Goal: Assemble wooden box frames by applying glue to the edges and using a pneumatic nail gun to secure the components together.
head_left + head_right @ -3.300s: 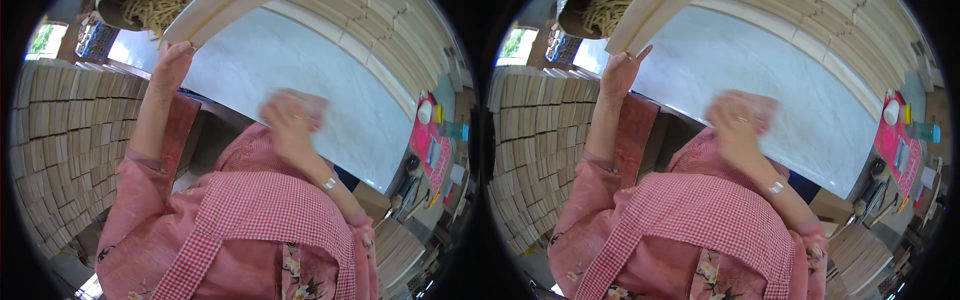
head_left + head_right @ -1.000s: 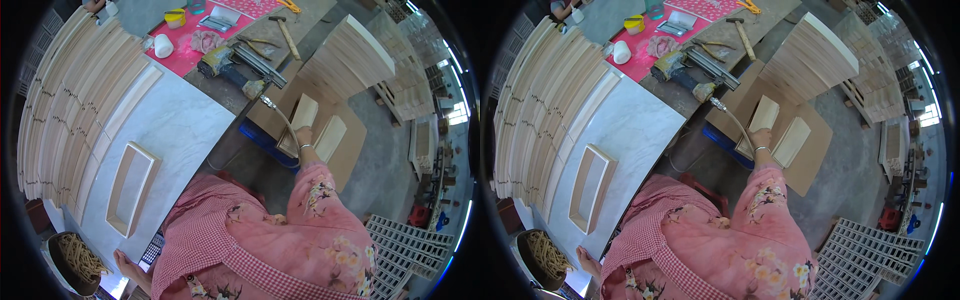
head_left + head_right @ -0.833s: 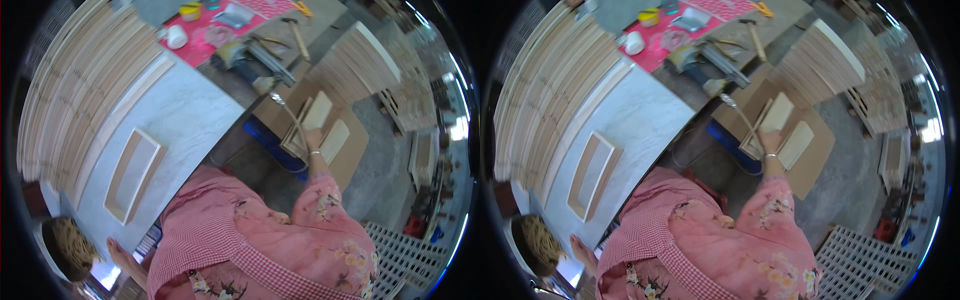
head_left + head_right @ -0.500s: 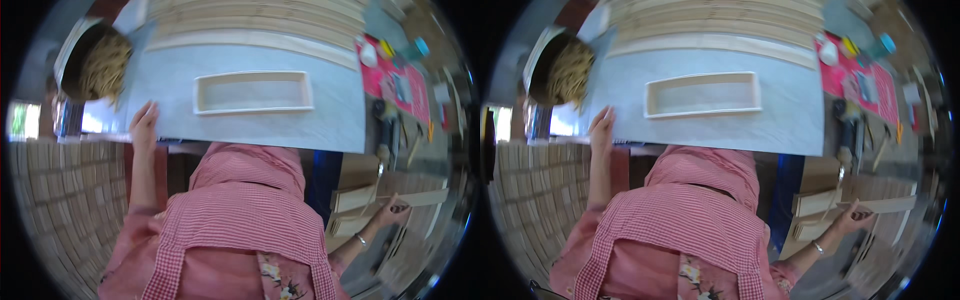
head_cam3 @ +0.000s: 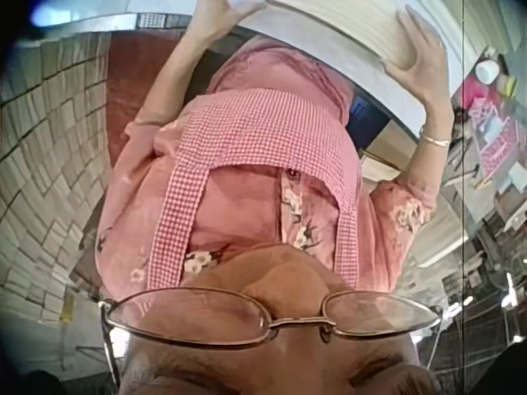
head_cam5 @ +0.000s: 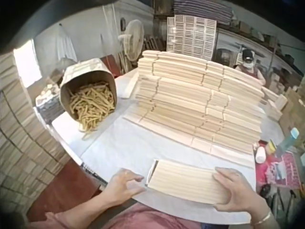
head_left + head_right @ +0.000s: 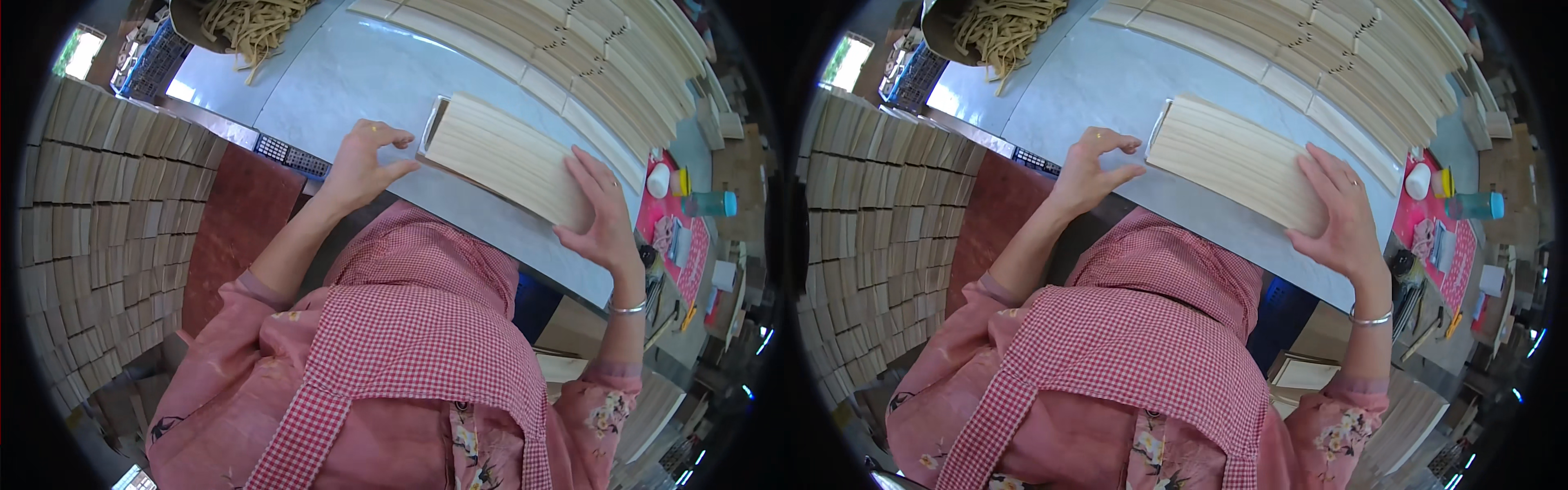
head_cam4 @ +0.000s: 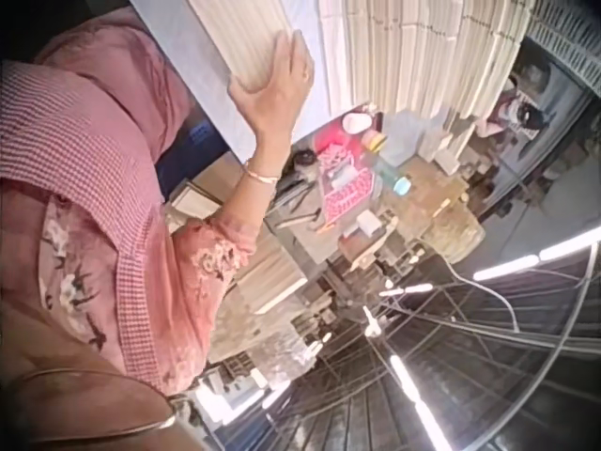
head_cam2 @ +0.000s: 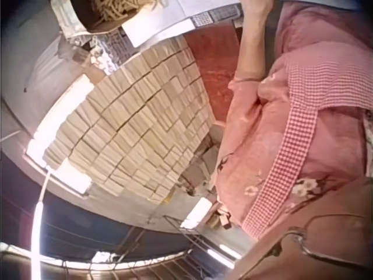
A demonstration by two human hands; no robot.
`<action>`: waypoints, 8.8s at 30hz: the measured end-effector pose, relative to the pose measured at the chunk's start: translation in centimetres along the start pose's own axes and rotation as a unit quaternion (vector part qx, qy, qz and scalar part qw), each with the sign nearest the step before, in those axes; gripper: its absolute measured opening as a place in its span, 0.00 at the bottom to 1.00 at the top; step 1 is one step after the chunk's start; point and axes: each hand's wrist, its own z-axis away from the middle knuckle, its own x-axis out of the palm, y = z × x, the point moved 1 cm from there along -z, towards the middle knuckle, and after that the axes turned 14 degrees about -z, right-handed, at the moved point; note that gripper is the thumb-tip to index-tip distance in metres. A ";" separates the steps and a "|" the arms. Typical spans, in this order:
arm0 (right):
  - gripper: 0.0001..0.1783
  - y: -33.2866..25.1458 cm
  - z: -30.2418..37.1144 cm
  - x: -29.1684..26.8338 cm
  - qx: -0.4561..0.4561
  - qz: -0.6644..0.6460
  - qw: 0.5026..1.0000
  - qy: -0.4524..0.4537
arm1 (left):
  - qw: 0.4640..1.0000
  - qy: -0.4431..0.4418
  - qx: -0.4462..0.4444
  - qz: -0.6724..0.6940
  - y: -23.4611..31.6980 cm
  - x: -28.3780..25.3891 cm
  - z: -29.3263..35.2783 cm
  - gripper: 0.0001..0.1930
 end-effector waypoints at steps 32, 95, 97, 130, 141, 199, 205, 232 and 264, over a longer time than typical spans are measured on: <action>0.39 4.1 -2.2 2.6 -0.091 0.109 0.990 -0.015 | 0.987 0.029 0.054 -0.150 1.8 0.9 -0.9 0.10; 0.16 -3.1 12.2 -3.4 0.440 -0.218 0.828 0.269 | 0.945 -0.071 0.299 -0.112 15.0 14.4 -8.8 0.27; 0.16 -3.9 11.2 -3.2 0.435 -0.253 0.831 0.238 | 0.945 -0.064 0.301 -0.113 14.9 14.4 -8.8 0.28; 0.13 -6.3 8.0 -2.3 0.368 -0.201 0.884 0.205 | 0.937 -0.073 0.264 -0.215 6.1 3.2 -6.8 0.28; 0.13 -7.0 6.4 -1.7 0.415 -0.214 0.868 0.170 | 0.954 -0.070 0.242 -0.165 7.9 6.2 -6.8 0.29; 0.18 -10.7 3.5 1.8 0.389 -0.225 0.882 0.141 | 0.989 -0.088 -0.073 0.096 1.4 -0.8 6.9 0.46; 0.20 -8.6 6.9 0.0 0.426 -0.186 0.865 0.187 | 0.963 -0.086 0.045 0.252 4.4 3.5 2.7 0.18; 0.25 -8.3 7.4 5.4 0.329 -0.208 0.916 0.096 | 0.997 -0.044 -0.064 -0.019 -7.9 3.1 -17.7 0.18; 0.18 -8.0 1.4 -1.4 0.328 -0.185 0.925 0.050 | 0.978 -0.095 -0.186 0.020 -5.2 4.4 -14.9 0.22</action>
